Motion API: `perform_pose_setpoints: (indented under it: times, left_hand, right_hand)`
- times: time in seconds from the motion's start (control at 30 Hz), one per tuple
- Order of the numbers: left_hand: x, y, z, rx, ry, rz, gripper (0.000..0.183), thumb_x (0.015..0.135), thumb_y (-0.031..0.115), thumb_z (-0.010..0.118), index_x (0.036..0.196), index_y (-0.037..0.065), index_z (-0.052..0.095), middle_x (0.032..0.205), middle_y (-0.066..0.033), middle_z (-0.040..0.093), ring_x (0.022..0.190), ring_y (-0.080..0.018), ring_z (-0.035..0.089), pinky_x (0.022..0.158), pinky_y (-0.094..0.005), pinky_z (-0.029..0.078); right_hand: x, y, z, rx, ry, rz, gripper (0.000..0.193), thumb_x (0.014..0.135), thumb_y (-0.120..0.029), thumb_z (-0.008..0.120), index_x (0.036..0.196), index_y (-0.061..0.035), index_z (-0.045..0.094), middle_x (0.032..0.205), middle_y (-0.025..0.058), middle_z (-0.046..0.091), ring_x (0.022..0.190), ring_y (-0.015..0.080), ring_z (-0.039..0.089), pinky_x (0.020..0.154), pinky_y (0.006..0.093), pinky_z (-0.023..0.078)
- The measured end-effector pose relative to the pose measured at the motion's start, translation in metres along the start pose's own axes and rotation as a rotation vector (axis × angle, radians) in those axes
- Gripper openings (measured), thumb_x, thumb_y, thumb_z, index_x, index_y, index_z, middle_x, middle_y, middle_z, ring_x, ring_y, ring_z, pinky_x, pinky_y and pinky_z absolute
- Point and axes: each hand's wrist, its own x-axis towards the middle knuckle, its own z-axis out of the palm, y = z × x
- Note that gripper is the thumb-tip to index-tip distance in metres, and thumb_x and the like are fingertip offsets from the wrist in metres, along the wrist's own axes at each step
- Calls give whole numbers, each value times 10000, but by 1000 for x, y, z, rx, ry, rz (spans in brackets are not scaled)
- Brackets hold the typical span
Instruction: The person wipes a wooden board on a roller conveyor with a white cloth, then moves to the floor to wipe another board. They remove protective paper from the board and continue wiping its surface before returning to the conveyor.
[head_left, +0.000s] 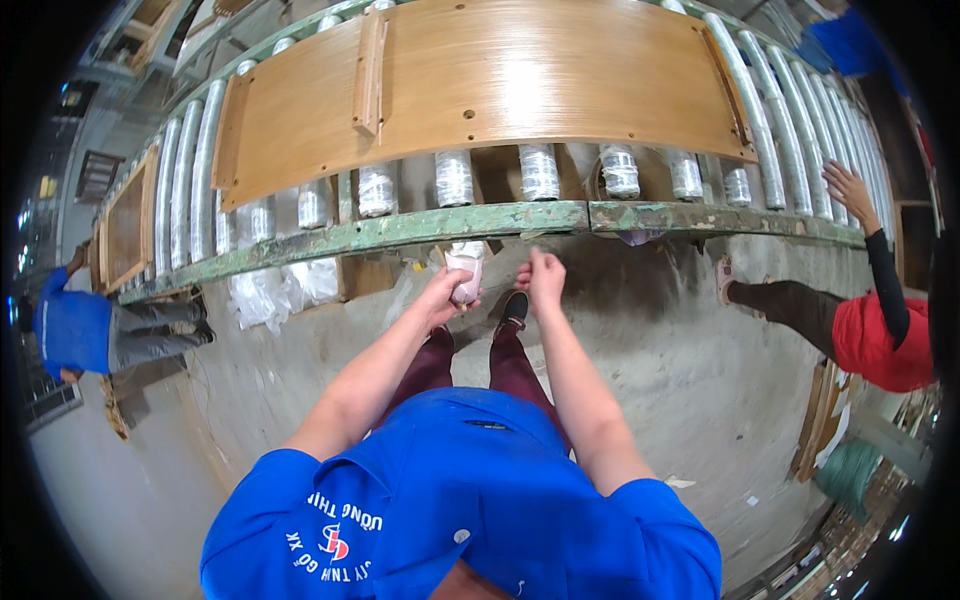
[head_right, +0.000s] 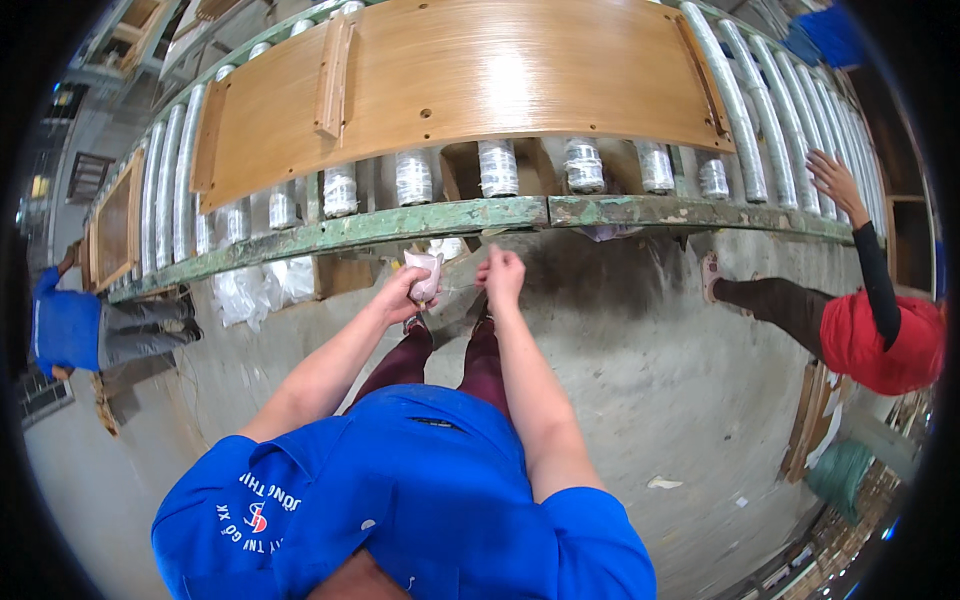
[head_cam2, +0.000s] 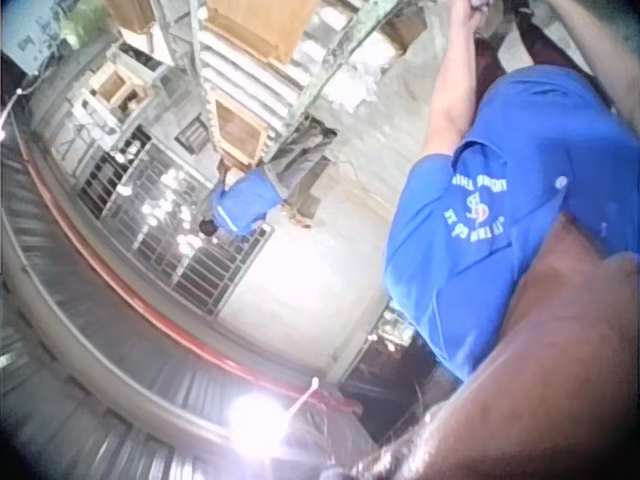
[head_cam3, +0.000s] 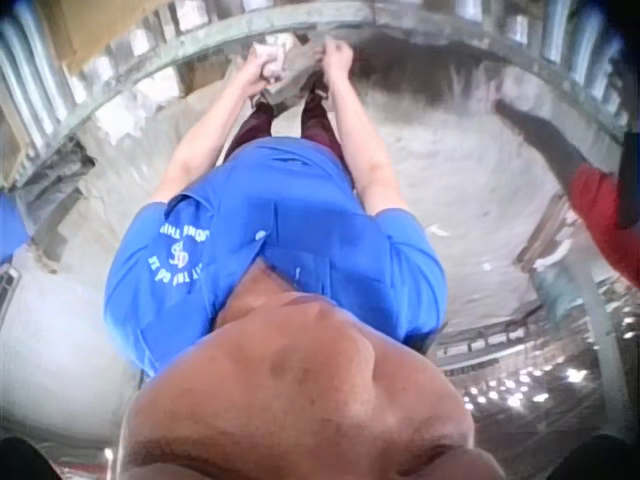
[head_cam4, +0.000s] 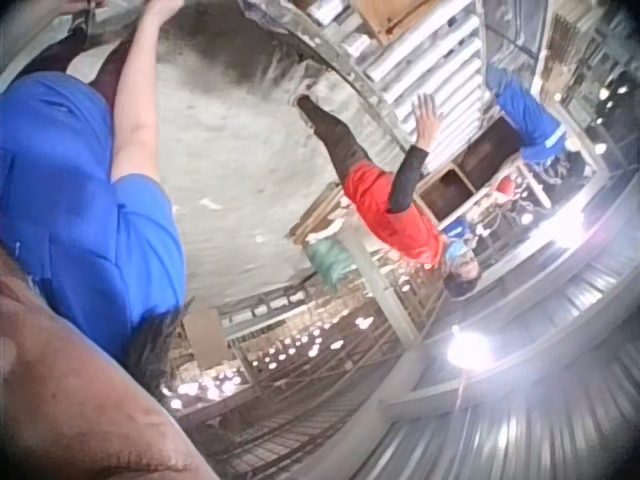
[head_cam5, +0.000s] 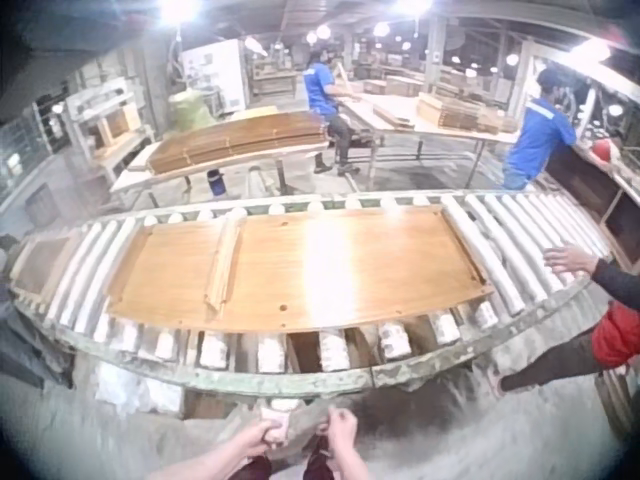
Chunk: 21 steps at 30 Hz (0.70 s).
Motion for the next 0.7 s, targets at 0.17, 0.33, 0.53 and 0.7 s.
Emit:
perform_pose_setpoints:
  times: [0.17, 0.33, 0.53, 0.7]
  left_hand:
    - [-39, -3, -6, 83, -25, 124, 405, 839, 329, 667, 1122, 86, 511, 886, -46, 592, 680, -128, 582, 420, -254, 446]
    - [-73, 7, -4, 196, 29, 278, 358, 816, 253, 701, 1056, 35, 548, 826, -65, 621, 569, -125, 586, 382, -233, 443]
    - [-93, 11, -27, 192, 21, 406, 362, 816, 266, 705, 1043, 27, 555, 818, -52, 626, 591, -127, 611, 391, -236, 454]
    - [-95, 26, -30, 128, -36, 412, 376, 817, 247, 708, 1078, 31, 545, 827, -79, 634, 583, -137, 618, 422, -250, 487]
  right_hand:
    - [43, -20, 11, -76, 47, 294, 330, 917, -323, 510, 940, 5, 537, 737, 111, 623, 548, 170, 605, 451, 323, 524]
    - [66, -20, 30, -19, 89, 370, 202, 938, -244, 483, 1022, -70, 541, 838, 82, 603, 632, 182, 607, 623, 394, 536]
    - [56, -19, 23, 64, -9, 373, 175, 953, -199, 480, 1086, -90, 511, 918, 95, 578, 723, 208, 597, 668, 392, 529]
    - [20, -27, -40, -149, -284, 434, 201, 912, -149, 462, 1060, -39, 539, 896, 91, 641, 751, 196, 628, 639, 364, 540]
